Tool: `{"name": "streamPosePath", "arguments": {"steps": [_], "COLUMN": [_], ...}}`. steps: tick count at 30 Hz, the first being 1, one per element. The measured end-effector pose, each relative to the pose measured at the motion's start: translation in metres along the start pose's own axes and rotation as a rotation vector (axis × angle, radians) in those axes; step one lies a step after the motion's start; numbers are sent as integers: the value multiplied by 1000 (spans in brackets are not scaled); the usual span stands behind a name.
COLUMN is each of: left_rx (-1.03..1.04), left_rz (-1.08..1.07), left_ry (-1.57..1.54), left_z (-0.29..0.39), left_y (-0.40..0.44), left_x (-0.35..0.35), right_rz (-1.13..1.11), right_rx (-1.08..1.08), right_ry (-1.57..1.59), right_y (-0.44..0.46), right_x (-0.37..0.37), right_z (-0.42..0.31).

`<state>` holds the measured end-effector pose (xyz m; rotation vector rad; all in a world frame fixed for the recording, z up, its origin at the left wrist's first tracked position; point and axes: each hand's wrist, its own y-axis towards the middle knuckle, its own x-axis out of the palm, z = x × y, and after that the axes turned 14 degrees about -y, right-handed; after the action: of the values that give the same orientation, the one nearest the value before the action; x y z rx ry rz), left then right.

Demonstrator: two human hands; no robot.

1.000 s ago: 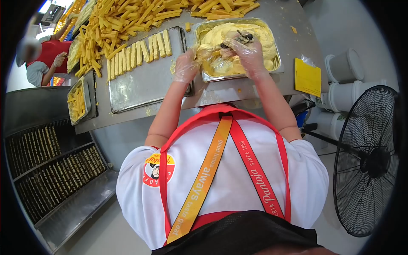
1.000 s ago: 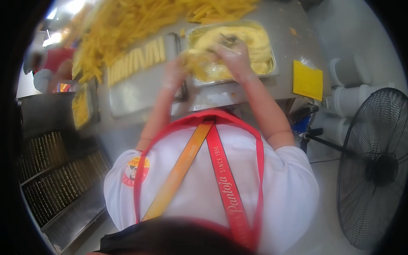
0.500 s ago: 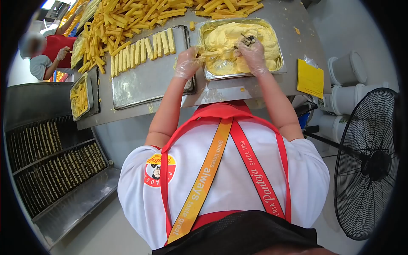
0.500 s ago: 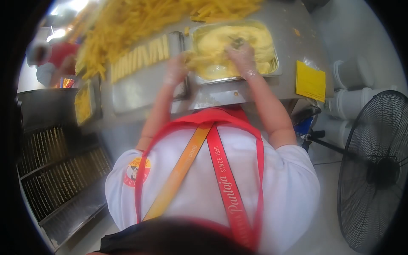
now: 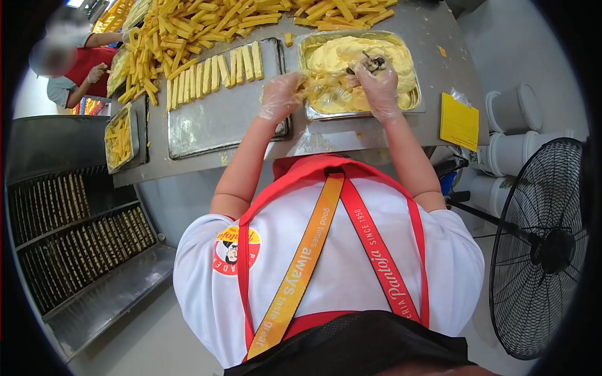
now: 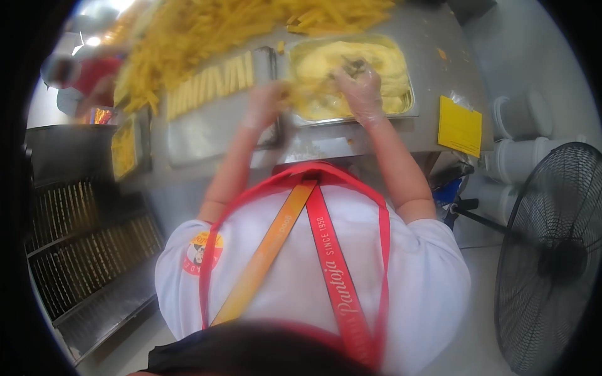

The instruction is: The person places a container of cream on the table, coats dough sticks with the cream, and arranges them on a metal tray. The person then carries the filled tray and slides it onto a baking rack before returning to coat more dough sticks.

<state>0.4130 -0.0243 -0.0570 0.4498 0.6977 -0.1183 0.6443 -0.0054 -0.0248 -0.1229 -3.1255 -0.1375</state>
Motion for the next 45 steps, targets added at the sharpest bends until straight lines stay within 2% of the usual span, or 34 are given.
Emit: {"name": "streamPosePath", "arguments": {"steps": [3, 5, 6, 8, 9, 11, 15, 18, 22, 23, 24, 25, 27, 28, 29, 31, 32, 33, 34, 36, 37, 39, 41, 42, 43, 45], "left_rx": [243, 331, 307, 262, 161, -46, -116, -131, -317, -373, -428, -501, -658, -622, -582, -482, -513, -543, -345, -400, -661, -624, -749, -758, -766, -797], "left_rz": [-81, -95, -67, -8, 112, 341, 521, 569, 374, 317, 261, 251, 240, 300, 360, 438, 528, 616, 644, 556, 448, 433, 241, 220, 196, 177], "left_ry": [163, 316, 242, 92, 112, 145, 208, 135, 333, 408, 486, 433, 333, 333, 331, 307, 320, 331, 636, 1003, 1057, 765, 776, 735, 692, 624], "left_z": [-4, -13, -14, -14, -12, -7, -55, -96, -125, -130, -133, -119, -97, -104, -113, -124, -131, -147, -222, -312, -322, -331, -301, -308, -318, -322], "left_y": [-5, -8, -10, -14, -16, -22, -15, -6, -7, -8, -7, -3, 1, -4, -8, -13, -13, -14, -31, -40, -34, -42, -31, -30, -31, -25], "left_x": [-5, -4, -6, -8, -12, -25, -19, 0, 15, 18, 19, 14, -2, -8, -13, -42, -63, -88, -110, -157, -179, -215, -234, -236, -238, -237], "right_rz": [-150, -130, -118, -46, -8, 11, 0, -9, -26, -12, 1, 9, -141, -216, -326, -314, -302, -230, -183, -69, -185, -419, -403, -383, -281, -178], "right_rx": [73, 122, 146, 133, 127, 75, 33, 5, 26, -26, -83, -144, -157, -161, 32, 76, 97, 56, -160, -603, -611, -616, -38, 241, 190, 47], "right_ry": [93, -244, -413, -469, -498, -418, -362, -399, -406, -533, -656, -776, -621, -540, -323, -364, -385, -579, -748, -1068, -1038, -977, -623, -433, -512, -862], "right_y": [9, 27, 31, 27, 21, 9, 9, 10, 3, 0, -4, -9, -21, -26, -29, -13, -2, 11, 13, 9, 1, -18, -13, -9, 5, 13], "right_x": [-2, -13, -12, -16, -17, -17, -20, -20, -17, -15, -14, -11, -5, -2, -2, -6, -14, -25, -24, -20, -16, -5, -1, -4, -10, -19], "right_z": [-7, 16, 14, 9, 3, 0, 21, 30, 20, 15, 9, 5, 5, 6, 4, 11, 15, 24, 29, 32, 25, 8, 5, 5, 13, 17]}}
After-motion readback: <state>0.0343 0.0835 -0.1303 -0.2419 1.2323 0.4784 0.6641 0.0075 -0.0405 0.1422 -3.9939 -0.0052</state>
